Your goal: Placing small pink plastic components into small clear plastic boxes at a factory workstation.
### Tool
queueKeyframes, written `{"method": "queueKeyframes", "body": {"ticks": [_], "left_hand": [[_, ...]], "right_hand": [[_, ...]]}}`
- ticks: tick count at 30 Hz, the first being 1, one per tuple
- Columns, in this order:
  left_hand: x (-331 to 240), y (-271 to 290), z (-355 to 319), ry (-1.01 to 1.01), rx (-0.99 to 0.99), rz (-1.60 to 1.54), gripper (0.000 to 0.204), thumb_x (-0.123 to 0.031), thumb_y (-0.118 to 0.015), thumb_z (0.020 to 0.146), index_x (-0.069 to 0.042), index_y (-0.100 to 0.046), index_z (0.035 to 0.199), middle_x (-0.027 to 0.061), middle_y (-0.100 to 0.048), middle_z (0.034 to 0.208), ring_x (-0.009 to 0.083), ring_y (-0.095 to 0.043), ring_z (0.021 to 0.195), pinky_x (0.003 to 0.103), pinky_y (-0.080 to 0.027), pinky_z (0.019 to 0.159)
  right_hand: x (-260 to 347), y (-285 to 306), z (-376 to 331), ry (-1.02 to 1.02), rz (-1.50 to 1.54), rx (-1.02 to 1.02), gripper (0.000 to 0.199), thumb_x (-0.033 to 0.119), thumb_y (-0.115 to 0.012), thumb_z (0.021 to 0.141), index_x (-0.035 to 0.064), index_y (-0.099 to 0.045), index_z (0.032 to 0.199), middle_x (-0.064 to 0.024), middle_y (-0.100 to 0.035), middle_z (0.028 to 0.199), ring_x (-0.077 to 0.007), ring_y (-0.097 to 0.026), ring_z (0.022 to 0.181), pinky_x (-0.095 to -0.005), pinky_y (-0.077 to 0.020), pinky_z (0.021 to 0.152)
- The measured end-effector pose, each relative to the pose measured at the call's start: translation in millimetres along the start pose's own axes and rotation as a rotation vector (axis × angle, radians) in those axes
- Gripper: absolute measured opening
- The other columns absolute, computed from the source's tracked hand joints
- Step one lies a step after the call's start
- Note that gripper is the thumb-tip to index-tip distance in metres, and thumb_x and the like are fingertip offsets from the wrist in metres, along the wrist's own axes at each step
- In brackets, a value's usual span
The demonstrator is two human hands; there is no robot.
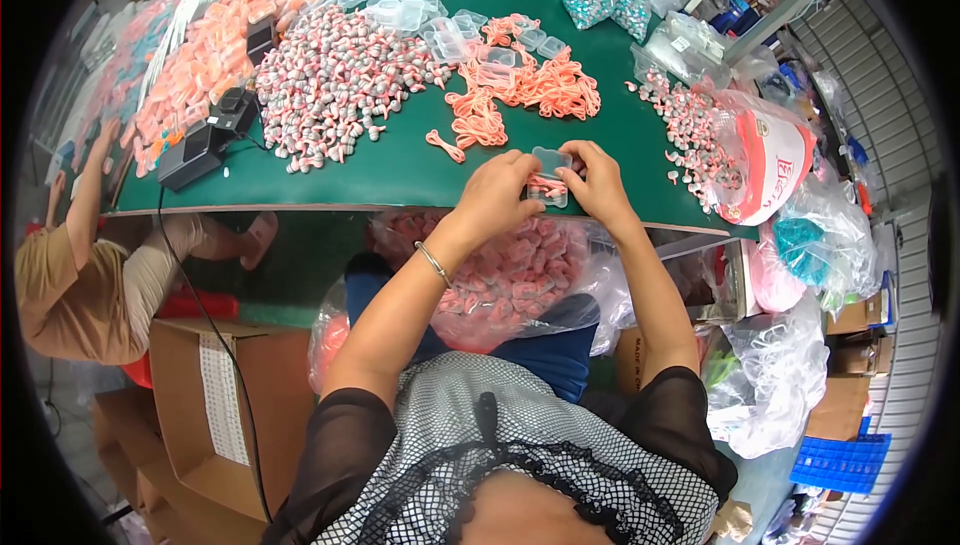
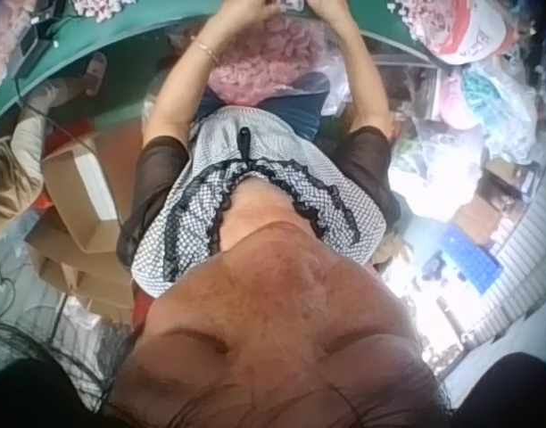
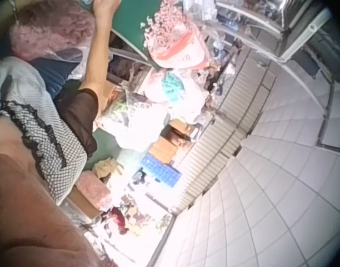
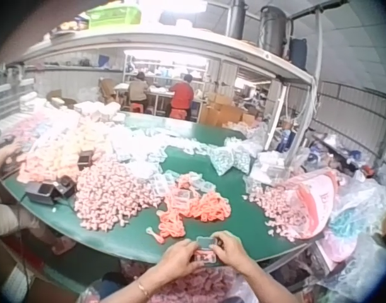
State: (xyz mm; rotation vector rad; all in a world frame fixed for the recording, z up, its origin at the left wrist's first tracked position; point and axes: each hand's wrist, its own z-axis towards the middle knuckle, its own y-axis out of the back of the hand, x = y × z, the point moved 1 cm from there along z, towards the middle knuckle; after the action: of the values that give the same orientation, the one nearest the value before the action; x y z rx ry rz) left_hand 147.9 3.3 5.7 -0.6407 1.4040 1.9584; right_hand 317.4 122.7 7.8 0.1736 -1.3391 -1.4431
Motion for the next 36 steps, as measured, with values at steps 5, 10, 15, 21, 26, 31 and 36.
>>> {"method": "queueKeyframes", "body": {"ticks": [5,10,15,21,26,31,36], "left_hand": [[-4.0,0.1,-2.2,0.024,-0.049,-0.055,0.059,-0.015,-0.083,0.068,-0.001,-0.052,0.116,0.0169,-0.063,0.103,0.0347,-0.062,0.099,0.043,-0.05,0.084],[-4.2,2.9,-3.8,0.052,-0.042,-0.065,0.059,-0.015,-0.083,0.068,-0.001,-0.053,0.117,0.0168,-0.064,0.103,0.0348,-0.062,0.099,0.042,-0.05,0.083],[-2.3,4.8,-4.7,0.065,-0.105,-0.002,0.031,-0.023,-0.075,0.078,-0.003,-0.068,0.1,0.0131,-0.067,0.093,0.0308,-0.066,0.085,0.041,-0.051,0.074],[0.7,-4.7,-4.2,0.163,-0.19,0.02,0.019,-0.025,-0.071,0.08,-0.006,-0.072,0.084,0.0121,-0.068,0.082,0.0318,-0.066,0.081,0.044,-0.048,0.072],[-7.3,-7.8,-6.9,0.26,-0.23,0.013,0.019,-0.024,-0.075,0.078,-0.006,-0.074,0.083,0.0115,-0.07,0.074,0.0288,-0.068,0.069,0.04,-0.052,0.063],[-18.5,-14.0,-13.2,0.336,-0.291,0.019,0.02,-0.024,-0.077,0.076,-0.006,-0.074,0.081,0.0104,-0.07,0.073,0.0275,-0.068,0.068,0.04,-0.052,0.063],[-14.8,-23.1,-25.5,0.134,-0.452,0.073,0.014,-0.021,-0.076,0.077,-0.008,-0.075,0.081,0.0077,-0.068,0.074,0.026,-0.065,0.072,0.04,-0.046,0.068]], "right_hand": [[12.3,3.2,-20.0,0.013,0.19,-0.151,0.026,0.003,-0.072,0.081,0.0007,-0.063,0.104,-0.0122,-0.063,0.091,-0.0208,-0.062,0.07,-0.0295,-0.0502,0.061],[23.6,-4.3,-36.8,0.083,0.161,-0.246,0.023,-0.002,-0.072,0.08,0.0005,-0.063,0.101,-0.0134,-0.065,0.095,-0.0244,-0.065,0.078,-0.0319,-0.0528,0.067],[22.7,-14.8,-43.8,0.302,-0.032,-0.394,0.021,-0.006,-0.071,0.079,0.0017,-0.063,0.097,-0.0144,-0.068,0.096,-0.0285,-0.067,0.085,-0.0342,-0.0541,0.073],[29.0,-17.8,-47.4,0.315,-0.032,-0.413,0.019,-0.003,-0.073,0.076,0.002,-0.065,0.093,-0.0145,-0.067,0.094,-0.033,-0.066,0.086,-0.0396,-0.0546,0.074],[33.2,-18.1,-50.5,0.33,-0.053,-0.412,0.021,-0.004,-0.073,0.075,0.0016,-0.066,0.094,-0.0146,-0.066,0.096,-0.0335,-0.065,0.088,-0.0401,-0.0546,0.076],[33.4,-20.0,-51.6,0.328,-0.053,-0.421,0.022,-0.005,-0.072,0.075,0.001,-0.066,0.094,-0.0147,-0.066,0.096,-0.0337,-0.065,0.088,-0.0404,-0.0545,0.077],[31.3,-23.2,-54.1,0.354,-0.069,-0.417,0.023,-0.005,-0.072,0.074,0.0011,-0.066,0.096,-0.0141,-0.065,0.098,-0.0341,-0.065,0.09,-0.0408,-0.0543,0.078]]}}
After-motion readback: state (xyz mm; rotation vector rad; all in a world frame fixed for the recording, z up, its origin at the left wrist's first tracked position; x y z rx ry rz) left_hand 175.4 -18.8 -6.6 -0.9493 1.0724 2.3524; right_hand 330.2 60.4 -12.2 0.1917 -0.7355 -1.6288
